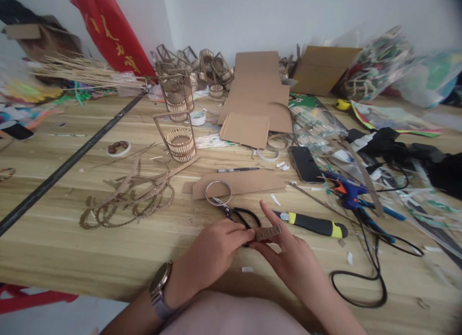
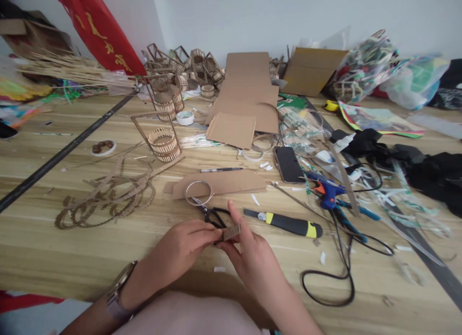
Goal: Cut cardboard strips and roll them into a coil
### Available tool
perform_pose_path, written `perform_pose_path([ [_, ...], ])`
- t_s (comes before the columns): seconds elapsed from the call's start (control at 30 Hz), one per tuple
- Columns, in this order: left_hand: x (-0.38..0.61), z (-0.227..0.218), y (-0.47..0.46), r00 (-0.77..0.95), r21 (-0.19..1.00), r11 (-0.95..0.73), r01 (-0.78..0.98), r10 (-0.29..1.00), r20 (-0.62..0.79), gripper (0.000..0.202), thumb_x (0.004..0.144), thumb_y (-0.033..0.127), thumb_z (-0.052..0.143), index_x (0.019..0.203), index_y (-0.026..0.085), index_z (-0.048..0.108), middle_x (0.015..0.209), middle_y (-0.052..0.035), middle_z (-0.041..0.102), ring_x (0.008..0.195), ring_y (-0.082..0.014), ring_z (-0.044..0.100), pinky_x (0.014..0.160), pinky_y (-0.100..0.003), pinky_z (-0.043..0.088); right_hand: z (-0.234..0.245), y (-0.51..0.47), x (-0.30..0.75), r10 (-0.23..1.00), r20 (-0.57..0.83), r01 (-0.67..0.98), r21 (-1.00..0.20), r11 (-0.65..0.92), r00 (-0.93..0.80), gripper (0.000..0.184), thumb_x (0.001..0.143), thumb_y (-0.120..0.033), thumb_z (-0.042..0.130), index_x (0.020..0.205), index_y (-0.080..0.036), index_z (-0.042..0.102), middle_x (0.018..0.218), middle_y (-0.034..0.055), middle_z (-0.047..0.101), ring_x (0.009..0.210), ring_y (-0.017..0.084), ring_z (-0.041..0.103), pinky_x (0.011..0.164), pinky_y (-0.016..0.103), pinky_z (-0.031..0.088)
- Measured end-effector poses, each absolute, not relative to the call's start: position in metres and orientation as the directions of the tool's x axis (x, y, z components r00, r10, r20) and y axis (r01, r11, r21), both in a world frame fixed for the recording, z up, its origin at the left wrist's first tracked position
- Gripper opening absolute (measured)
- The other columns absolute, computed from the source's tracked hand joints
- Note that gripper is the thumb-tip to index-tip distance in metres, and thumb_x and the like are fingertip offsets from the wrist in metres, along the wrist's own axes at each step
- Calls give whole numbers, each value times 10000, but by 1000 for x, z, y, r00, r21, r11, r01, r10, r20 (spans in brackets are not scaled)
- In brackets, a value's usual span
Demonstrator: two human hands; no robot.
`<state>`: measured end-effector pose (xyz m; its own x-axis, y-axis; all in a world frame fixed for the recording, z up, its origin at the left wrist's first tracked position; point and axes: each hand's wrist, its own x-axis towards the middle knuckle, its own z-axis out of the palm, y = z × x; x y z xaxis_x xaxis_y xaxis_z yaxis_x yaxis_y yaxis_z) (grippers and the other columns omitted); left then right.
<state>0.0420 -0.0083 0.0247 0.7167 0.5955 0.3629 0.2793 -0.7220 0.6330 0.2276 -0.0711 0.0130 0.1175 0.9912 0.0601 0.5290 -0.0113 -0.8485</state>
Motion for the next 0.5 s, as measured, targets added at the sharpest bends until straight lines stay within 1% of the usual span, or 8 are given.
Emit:
perform_pose_path([
  [0.07,43,23,-10,649,716,-644,269,671,359,299,932,85,561,1180,192,689,1045,-61,764,940,-188,709,851,-298,575,11,-72,226,981,33,464,-884,-60,190,702,833,-374,671,1481,-245,436,775,7,772,760,218,759,690,295,587],
  [0.13,45,21,-13,533,827,-506,243,782,322,345,913,113,616,1242,207,656,1078,-54,763,930,-172,720,827,-264,580,11,-72,224,965,2,364,-926,-97,262,732,819,-430,694,1473,-226,435,801,26,776,767,221,754,719,321,591],
  [0.2,48,18,-15,446,886,-417,201,845,296,330,900,134,648,1218,216,668,1062,-42,767,905,-155,725,800,-232,578,14,-71,222,956,-39,254,-960,-116,291,773,800,-469,709,1471,-209,424,808,38,777,771,225,750,726,341,597],
  [0.27,50,16,-16,428,879,-447,164,835,345,246,905,131,641,1129,208,709,1007,-35,774,896,-150,720,811,-224,566,17,-70,220,955,-77,193,-972,-137,288,775,773,-482,728,1440,-198,452,780,37,771,766,231,748,711,351,604],
  [0.33,51,15,-15,435,848,-507,156,806,402,211,909,108,628,1074,193,728,965,-37,775,893,-149,712,834,-226,552,20,-68,221,954,-95,181,-972,-150,283,723,752,-484,740,1376,-198,515,789,44,771,768,236,748,711,360,610],
  [0.43,49,14,-13,437,827,-537,168,793,426,231,899,80,635,1085,181,727,968,-46,769,883,-145,706,820,-217,547,22,-67,225,949,-80,214,-965,-150,306,615,743,-486,743,1273,-211,595,858,63,780,796,238,750,730,366,616],
  [0.5,48,12,-12,451,811,-558,176,778,438,240,905,79,627,1103,175,723,968,-52,763,883,-147,704,811,-219,549,22,-67,227,951,-64,249,-958,-144,304,584,749,-464,737,1263,-218,607,872,61,783,799,236,752,720,359,618],
])
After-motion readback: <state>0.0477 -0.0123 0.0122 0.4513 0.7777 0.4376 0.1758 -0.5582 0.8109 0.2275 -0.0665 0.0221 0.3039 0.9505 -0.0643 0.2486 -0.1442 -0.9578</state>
